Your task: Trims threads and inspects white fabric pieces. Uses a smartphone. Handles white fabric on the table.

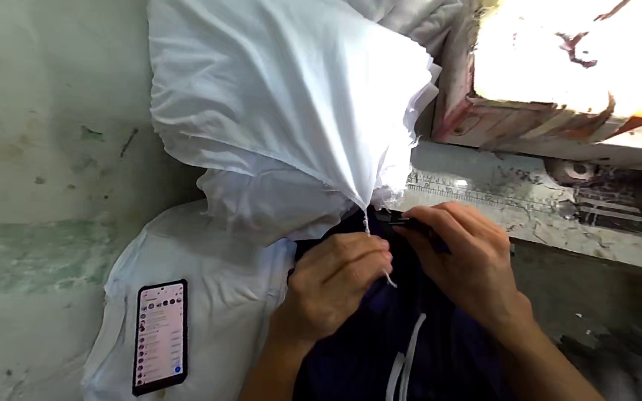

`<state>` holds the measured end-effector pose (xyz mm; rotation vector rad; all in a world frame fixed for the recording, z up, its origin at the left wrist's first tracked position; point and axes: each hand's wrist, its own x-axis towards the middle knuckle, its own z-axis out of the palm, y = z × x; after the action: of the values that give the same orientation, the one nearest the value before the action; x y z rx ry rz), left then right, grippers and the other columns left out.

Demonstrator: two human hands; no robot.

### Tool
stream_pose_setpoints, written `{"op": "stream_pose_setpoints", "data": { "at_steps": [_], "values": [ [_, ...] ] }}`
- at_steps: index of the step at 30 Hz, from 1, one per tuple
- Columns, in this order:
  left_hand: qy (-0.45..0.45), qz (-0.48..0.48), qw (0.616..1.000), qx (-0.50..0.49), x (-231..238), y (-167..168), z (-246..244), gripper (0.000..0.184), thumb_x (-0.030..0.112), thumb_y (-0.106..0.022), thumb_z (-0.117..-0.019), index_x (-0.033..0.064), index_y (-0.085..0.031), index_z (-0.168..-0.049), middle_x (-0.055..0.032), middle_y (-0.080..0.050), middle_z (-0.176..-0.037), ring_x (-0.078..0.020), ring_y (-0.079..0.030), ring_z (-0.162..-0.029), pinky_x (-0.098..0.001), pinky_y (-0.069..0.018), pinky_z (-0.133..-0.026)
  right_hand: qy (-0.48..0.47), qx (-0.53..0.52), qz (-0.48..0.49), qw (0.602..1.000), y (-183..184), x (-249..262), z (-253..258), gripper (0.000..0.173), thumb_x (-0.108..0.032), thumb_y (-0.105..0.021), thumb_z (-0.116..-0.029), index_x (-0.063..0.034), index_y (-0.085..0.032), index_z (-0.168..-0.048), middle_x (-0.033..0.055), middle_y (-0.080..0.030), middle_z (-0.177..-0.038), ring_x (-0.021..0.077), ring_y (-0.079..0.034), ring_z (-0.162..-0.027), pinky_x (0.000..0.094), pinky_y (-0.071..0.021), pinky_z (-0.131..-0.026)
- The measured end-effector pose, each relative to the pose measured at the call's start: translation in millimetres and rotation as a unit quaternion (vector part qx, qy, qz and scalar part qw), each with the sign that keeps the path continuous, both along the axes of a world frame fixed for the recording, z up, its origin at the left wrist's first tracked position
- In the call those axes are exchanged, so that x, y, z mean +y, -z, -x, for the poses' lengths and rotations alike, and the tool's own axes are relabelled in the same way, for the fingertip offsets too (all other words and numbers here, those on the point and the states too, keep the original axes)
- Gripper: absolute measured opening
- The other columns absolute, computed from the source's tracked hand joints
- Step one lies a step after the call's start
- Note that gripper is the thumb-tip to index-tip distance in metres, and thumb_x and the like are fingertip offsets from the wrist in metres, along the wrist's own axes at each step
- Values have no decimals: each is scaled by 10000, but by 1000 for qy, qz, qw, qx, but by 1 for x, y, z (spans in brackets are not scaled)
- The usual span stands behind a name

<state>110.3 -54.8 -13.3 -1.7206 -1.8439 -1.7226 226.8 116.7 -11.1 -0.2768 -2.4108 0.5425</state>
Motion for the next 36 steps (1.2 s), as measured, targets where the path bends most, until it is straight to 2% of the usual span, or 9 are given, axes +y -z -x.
{"op": "stream_pose_setpoints", "data": {
  "at_steps": [12,17,19,21,23,26,29,32,36],
  "values": [
    [13,-32,996,-86,-3,0,-19,96,93,-619,-1021,10,-667,-1023,-89,-700,-975,-137,-692,-974,-244,-573,-901,-39,36,-22,998,2,-9,28,191,-209,-632,-1012,-62,-737,-951,65,-605,-684,165,-563,-625,282,-418,-569],
    [50,-23,978,-200,-9,14,-29,490,364,-337,-1118,30,-670,-984,-32,-554,-748,-78,-529,-710,-202,-457,-695,-25,58,-84,994,-14,-2,47,267,-288,-672,-978,-60,-757,-1088,41,-489,-568,165,-438,-474,313,-309,-474],
    [18,-23,970,-242,-8,19,-32,611,448,-246,-1118,64,-611,-812,-8,-521,-690,-63,-512,-690,-199,-438,-689,-58,105,28,992,-29,12,64,135,-135,-673,-944,-21,-744,-940,20,-625,-661,59,-518,-544,209,-400,-514],
    [-33,-46,953,-298,-7,20,-31,532,412,-303,-1121,115,-585,-780,42,-551,-671,-19,-545,-658,-193,-468,-681,-31,213,215,953,-47,34,74,70,-68,-633,-989,-10,-658,-1021,-51,-664,-811,-19,-583,-633,156,-521,-592],
    [-82,-59,933,-345,-6,16,-26,412,375,-372,-1115,165,-616,-857,104,-523,-652,19,-512,-601,-175,-467,-624,48,306,291,905,-65,49,73,129,-105,-614,-1016,-61,-542,-1113,-91,-576,-763,-5,-534,-568,181,-510,-542],
    [-121,-49,927,-353,-4,8,-15,329,306,-401,-1115,147,-658,-985,133,-505,-631,28,-497,-564,-166,-470,-572,37,172,148,973,-63,46,64,376,-125,-593,-1029,50,-538,-1357,11,-655,-982,-26,-523,-653,156,-477,-601],
    [-198,16,962,-189,9,2,1,312,223,-439,-1103,22,-671,-1154,65,-526,-673,49,-476,-579,-119,-435,-564,16,-54,85,995,-33,36,67,484,-151,-688,-942,-20,-580,-1396,162,-686,-1140,191,-608,-677,391,-508,-562],
    [-279,160,947,14,29,-10,21,450,320,-525,-1047,14,-638,-1356,-17,-528,-631,-113,-443,-517,-277,-376,-495,37,-24,115,992,-9,26,57,244,-121,-692,-913,-28,-724,-1137,71,-686,-917,99,-587,-668,264,-486,-575],
    [-214,189,958,-24,38,-13,18,301,345,-551,-1039,100,-724,-1037,43,-529,-615,-55,-452,-512,-238,-378,-483,-16,7,200,980,-13,21,24,148,-139,-630,-962,-26,-721,-933,-36,-640,-731,-71,-518,-607,89,-426,-549]
  ]
}}
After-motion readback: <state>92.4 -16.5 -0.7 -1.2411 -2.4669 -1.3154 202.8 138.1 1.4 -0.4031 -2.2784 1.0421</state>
